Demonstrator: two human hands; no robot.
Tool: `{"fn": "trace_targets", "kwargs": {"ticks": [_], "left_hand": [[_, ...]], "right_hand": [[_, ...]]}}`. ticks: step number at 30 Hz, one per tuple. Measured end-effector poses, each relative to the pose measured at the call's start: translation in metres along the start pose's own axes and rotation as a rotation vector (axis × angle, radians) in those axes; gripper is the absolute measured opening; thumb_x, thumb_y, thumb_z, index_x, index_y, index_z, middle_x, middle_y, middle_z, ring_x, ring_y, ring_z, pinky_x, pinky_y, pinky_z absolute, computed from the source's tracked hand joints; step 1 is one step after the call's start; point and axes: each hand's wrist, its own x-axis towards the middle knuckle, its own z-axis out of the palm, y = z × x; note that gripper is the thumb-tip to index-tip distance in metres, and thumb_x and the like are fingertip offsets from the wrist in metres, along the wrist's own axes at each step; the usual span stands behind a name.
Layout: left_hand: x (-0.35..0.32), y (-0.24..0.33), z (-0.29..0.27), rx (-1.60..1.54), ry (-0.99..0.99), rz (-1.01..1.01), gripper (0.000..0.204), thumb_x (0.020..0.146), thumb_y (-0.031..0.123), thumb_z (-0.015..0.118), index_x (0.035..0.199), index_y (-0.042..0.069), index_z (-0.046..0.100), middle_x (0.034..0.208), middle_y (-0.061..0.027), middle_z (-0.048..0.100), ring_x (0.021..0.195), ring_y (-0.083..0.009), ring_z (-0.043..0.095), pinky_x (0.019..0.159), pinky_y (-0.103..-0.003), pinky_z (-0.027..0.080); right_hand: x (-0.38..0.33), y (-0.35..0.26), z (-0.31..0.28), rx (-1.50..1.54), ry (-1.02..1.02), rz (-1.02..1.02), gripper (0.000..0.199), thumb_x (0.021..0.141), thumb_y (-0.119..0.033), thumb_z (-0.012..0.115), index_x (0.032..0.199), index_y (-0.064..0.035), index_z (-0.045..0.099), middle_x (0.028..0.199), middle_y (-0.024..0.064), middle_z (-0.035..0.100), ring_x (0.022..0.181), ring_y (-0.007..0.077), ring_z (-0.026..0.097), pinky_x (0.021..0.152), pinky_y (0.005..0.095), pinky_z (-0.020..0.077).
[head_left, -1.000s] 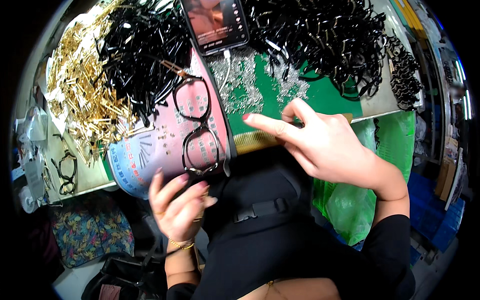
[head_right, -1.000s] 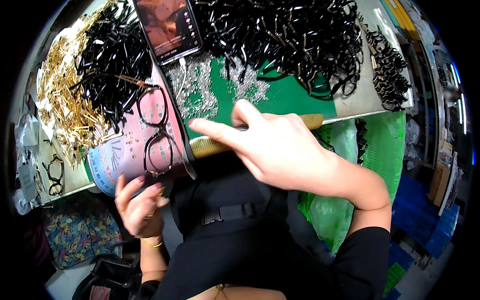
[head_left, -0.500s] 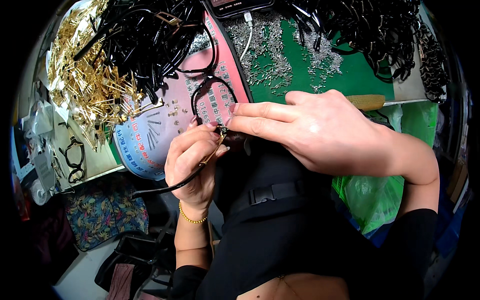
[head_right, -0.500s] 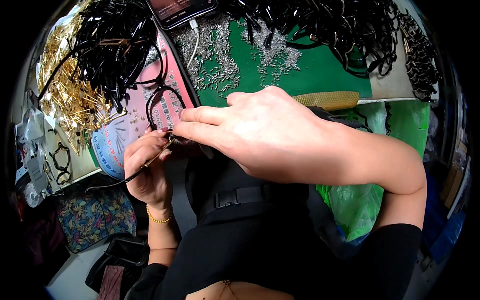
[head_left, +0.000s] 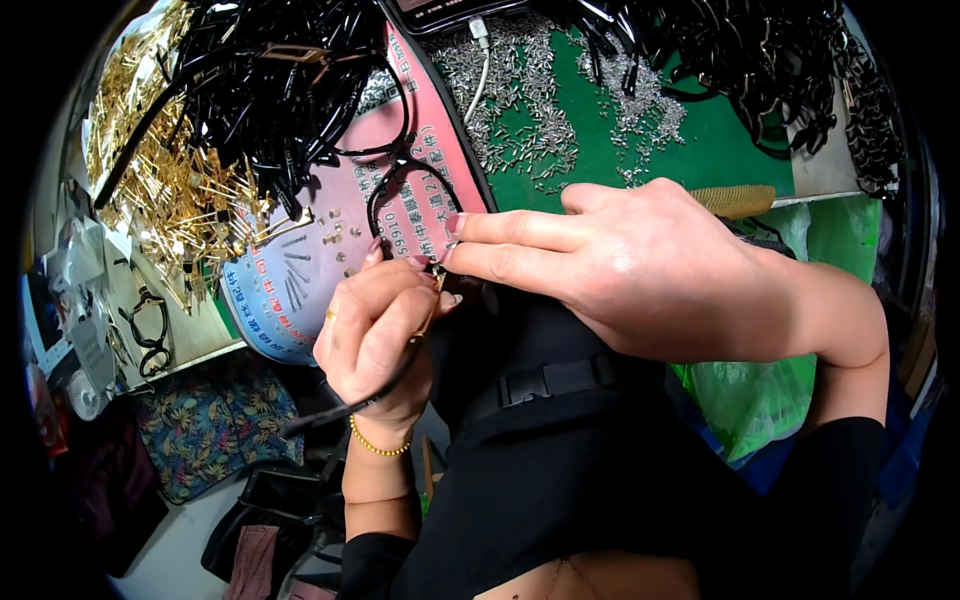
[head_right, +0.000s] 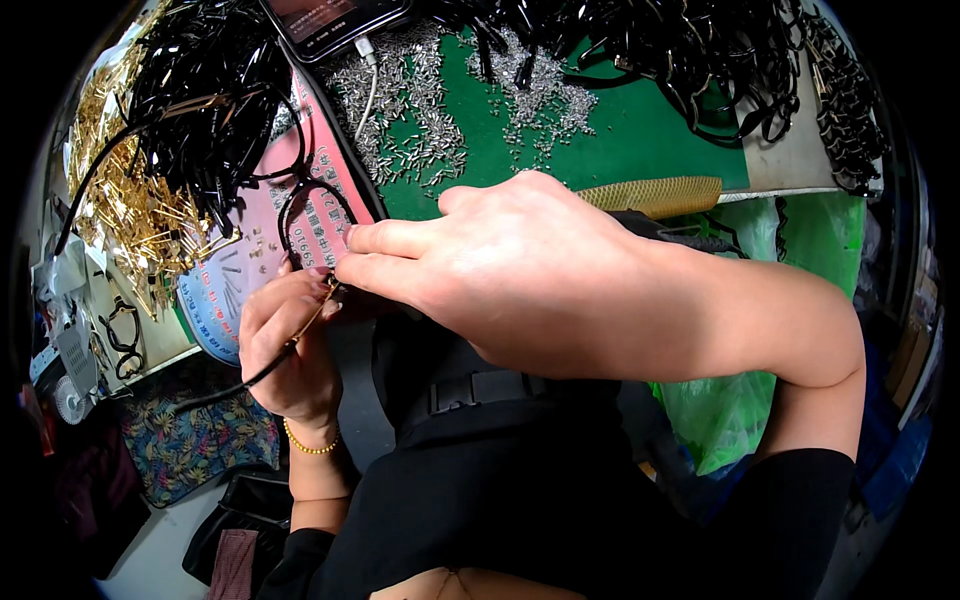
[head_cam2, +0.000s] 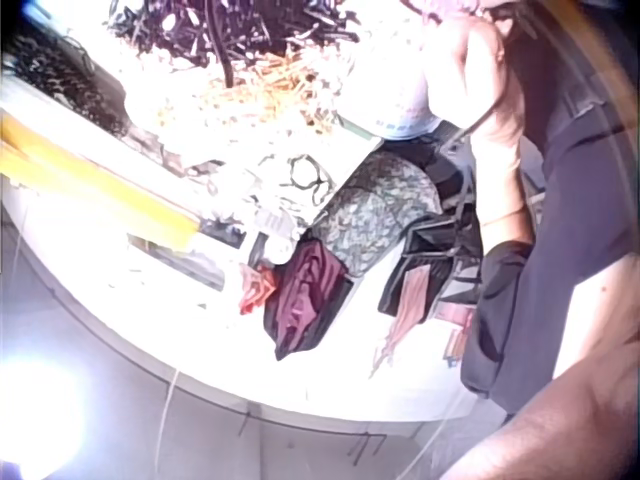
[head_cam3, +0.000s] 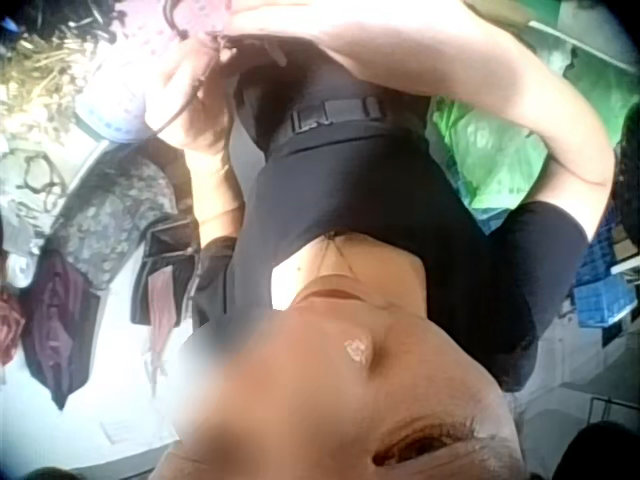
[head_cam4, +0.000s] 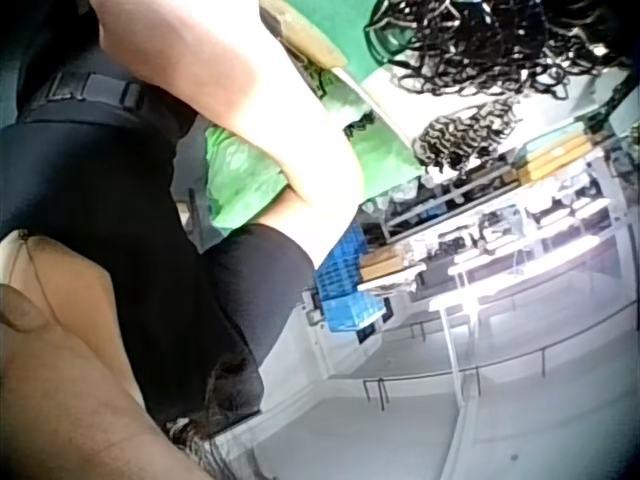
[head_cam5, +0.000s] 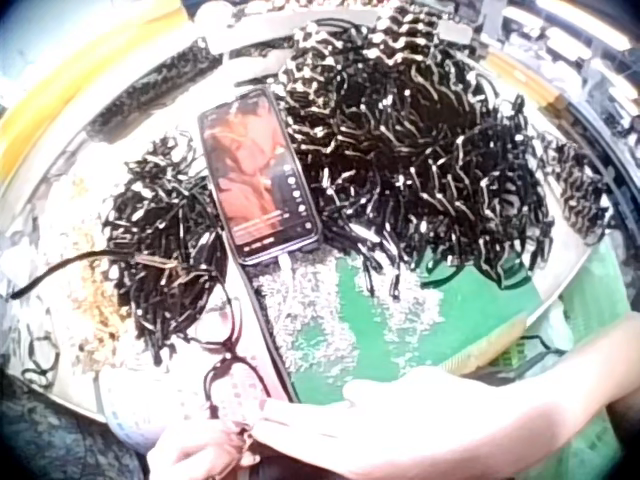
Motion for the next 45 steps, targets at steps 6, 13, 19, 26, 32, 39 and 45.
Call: {"fn": "trace_targets", "kwargs": {"ticks": [6, 13, 19, 26, 32, 39, 45], "left_hand": [[0.005, 0.004, -0.005, -0.258, -0.082, -0.272, 0.027, 0.076, -0.02, 0.064, 0.095, -0.002, 0.063, 0.087, -0.0129, 0.066, 0.088, -0.027, 0.068, 0.1, -0.048, 0.052], [0.011, -0.004, -0.006, -0.133, -0.14, -0.139, 0.028, 0.071, -0.011, 0.074, 0.094, 0.002, 0.066, 0.082, -0.0094, 0.066, 0.075, -0.0259, 0.067, 0.07, -0.035, 0.054], [0.002, -0.01, -0.005, -0.017, -0.096, 0.008, 0.033, 0.068, -0.002, 0.083, 0.094, 0.008, 0.067, 0.084, -0.0071, 0.068, 0.077, -0.0241, 0.068, 0.084, -0.043, 0.059], [-0.007, -0.012, -0.001, -0.099, -0.034, -0.019, 0.03, 0.071, -0.007, 0.083, 0.093, 0.006, 0.068, 0.094, -0.0064, 0.058, 0.083, -0.0206, 0.069, 0.095, -0.047, 0.057], [-0.011, -0.021, 0.003, -0.142, 0.008, -0.022, 0.028, 0.071, -0.008, 0.084, 0.091, 0.005, 0.069, 0.103, -0.0076, 0.051, 0.086, -0.02, 0.068, 0.092, -0.046, 0.057], [0.014, 0.015, -0.05, -0.37, 0.05, 0.013, 0.019, 0.083, 0.01, 0.076, 0.097, 0.004, 0.065, 0.109, -0.0179, 0.066, 0.095, -0.0371, 0.068, 0.088, -0.055, 0.055], [0.033, 0.013, -0.138, 0.207, 0.525, -0.674, 0.022, 0.092, 0.025, 0.071, 0.1, 0.004, 0.069, 0.098, -0.0164, 0.073, 0.078, -0.027, 0.072, 0.07, -0.04, 0.056]], "right_hand": [[0.001, 0.003, -0.003, 0.066, -0.029, 0.013, 0.053, 0.08, -0.002, 0.066, 0.13, -0.0167, 0.065, 0.135, -0.0021, 0.064, 0.074, 0.0206, 0.064, 0.058, 0.0324, 0.0566], [0.003, 0.003, -0.009, 0.1, -0.094, 0.014, 0.052, 0.08, -0.002, 0.065, 0.131, -0.0152, 0.064, 0.132, -0.0005, 0.065, 0.077, 0.0222, 0.066, 0.061, 0.0344, 0.0573], [0.004, 0.003, -0.005, 0.084, -0.074, -0.012, 0.051, 0.081, -0.003, 0.064, 0.13, -0.014, 0.064, 0.13, 0.0007, 0.066, 0.076, 0.0231, 0.066, 0.061, 0.0348, 0.057], [0.008, 0.001, -0.004, -0.317, 0.032, -0.137, 0.044, 0.082, -0.017, 0.066, 0.126, -0.0188, 0.067, 0.124, -0.0031, 0.068, 0.071, 0.0173, 0.062, 0.051, 0.0285, 0.0507], [0.012, 0.003, 0.019, -0.484, 0.278, -0.198, 0.029, 0.082, -0.022, 0.066, 0.109, -0.0134, 0.067, 0.098, -0.001, 0.066, 0.066, 0.0141, 0.061, 0.048, 0.0264, 0.0502], [0.003, -0.013, -0.021, 0.19, 0.26, 0.031, 0.037, 0.088, -0.008, 0.071, 0.124, -0.0058, 0.064, 0.117, 0.0082, 0.068, 0.073, 0.0159, 0.064, 0.057, 0.0256, 0.0509], [-0.035, 0.018, 0.008, 0.895, 0.201, 0.419, 0.023, 0.101, -0.008, 0.056, 0.12, 0.0037, 0.06, 0.098, 0.0123, 0.072, 0.054, 0.006, 0.054, 0.05, 0.0211, 0.0432]]}}
